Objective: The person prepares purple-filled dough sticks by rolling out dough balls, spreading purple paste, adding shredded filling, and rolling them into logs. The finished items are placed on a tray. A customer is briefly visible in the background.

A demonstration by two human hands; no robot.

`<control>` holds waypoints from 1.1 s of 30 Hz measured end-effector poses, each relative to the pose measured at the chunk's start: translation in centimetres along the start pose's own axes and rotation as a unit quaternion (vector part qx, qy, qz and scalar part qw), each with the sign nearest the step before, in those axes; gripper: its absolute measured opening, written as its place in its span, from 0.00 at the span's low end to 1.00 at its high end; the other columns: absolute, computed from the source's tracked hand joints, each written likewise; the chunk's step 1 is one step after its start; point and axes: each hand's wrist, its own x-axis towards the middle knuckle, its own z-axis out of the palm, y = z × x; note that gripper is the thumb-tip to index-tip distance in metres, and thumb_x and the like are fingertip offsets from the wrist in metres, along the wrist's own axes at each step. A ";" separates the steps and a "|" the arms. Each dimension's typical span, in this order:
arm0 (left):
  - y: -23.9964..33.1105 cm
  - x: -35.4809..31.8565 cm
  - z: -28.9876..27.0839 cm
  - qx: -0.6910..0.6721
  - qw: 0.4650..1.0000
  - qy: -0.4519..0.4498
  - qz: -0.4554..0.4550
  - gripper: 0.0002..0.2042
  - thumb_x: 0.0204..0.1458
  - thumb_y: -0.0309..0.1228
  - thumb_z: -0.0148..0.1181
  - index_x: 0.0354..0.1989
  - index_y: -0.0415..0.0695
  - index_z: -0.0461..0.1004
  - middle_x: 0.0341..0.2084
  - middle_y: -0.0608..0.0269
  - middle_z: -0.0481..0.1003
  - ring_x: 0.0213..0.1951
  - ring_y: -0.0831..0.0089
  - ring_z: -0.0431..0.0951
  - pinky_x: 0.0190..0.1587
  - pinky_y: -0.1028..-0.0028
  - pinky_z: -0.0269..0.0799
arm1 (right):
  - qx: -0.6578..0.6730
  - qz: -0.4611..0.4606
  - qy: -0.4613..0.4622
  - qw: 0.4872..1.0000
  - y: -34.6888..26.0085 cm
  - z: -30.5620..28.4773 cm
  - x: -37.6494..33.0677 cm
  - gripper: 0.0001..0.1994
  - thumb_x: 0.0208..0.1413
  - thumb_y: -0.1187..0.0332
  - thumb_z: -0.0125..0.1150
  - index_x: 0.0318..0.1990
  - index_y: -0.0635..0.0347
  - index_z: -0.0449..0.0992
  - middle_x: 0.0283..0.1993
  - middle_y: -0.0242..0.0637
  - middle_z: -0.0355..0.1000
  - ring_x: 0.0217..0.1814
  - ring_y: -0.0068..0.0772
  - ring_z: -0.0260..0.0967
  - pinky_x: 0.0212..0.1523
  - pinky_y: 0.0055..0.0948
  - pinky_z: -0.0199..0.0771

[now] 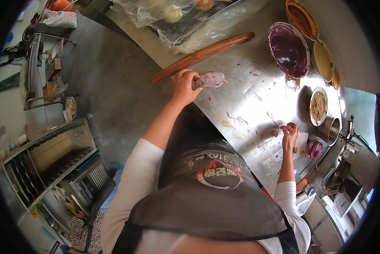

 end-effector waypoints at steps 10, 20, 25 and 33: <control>0.3 -0.7 -0.1 -0.333 0.916 -0.012 -0.224 0.09 0.44 0.17 0.59 0.35 0.37 0.73 0.31 0.63 0.76 0.32 0.75 0.77 0.35 0.76 0.74 | 0.128 -0.421 -0.119 0.890 -25.4 7.0 2.5 0.20 0.40 0.72 0.63 0.46 0.56 0.72 0.53 0.42 0.65 0.59 0.47 0.57 0.59 0.44 0.54; 1.2 0.0 -0.7 -0.546 0.729 -0.002 -0.412 0.10 0.47 0.19 0.57 0.40 0.34 0.71 0.34 0.58 0.74 0.36 0.69 0.75 0.40 0.70 0.75 | -0.038 -0.495 -0.087 0.864 -32.1 12.9 2.7 0.21 0.40 0.66 0.63 0.46 0.52 0.72 0.57 0.31 0.62 0.65 0.40 0.51 0.64 0.55 0.42; 1.6 0.3 0.1 -0.558 0.720 0.019 -0.412 0.08 0.48 0.20 0.58 0.38 0.35 0.72 0.31 0.59 0.74 0.35 0.69 0.75 0.41 0.71 0.75 | -0.015 -0.481 -0.041 0.876 -31.7 13.6 2.8 0.17 0.39 0.67 0.63 0.42 0.49 0.74 0.54 0.28 0.65 0.64 0.37 0.53 0.64 0.54 0.42; -1.1 -0.6 0.3 -0.666 0.634 0.000 -0.393 0.04 0.44 0.18 0.59 0.28 0.38 0.72 0.24 0.62 0.73 0.27 0.74 0.73 0.35 0.76 0.72 | 0.019 -0.493 0.022 0.869 -30.7 15.0 2.6 0.09 0.36 0.68 0.62 0.30 0.46 0.77 0.44 0.21 0.71 0.58 0.32 0.61 0.63 0.52 0.45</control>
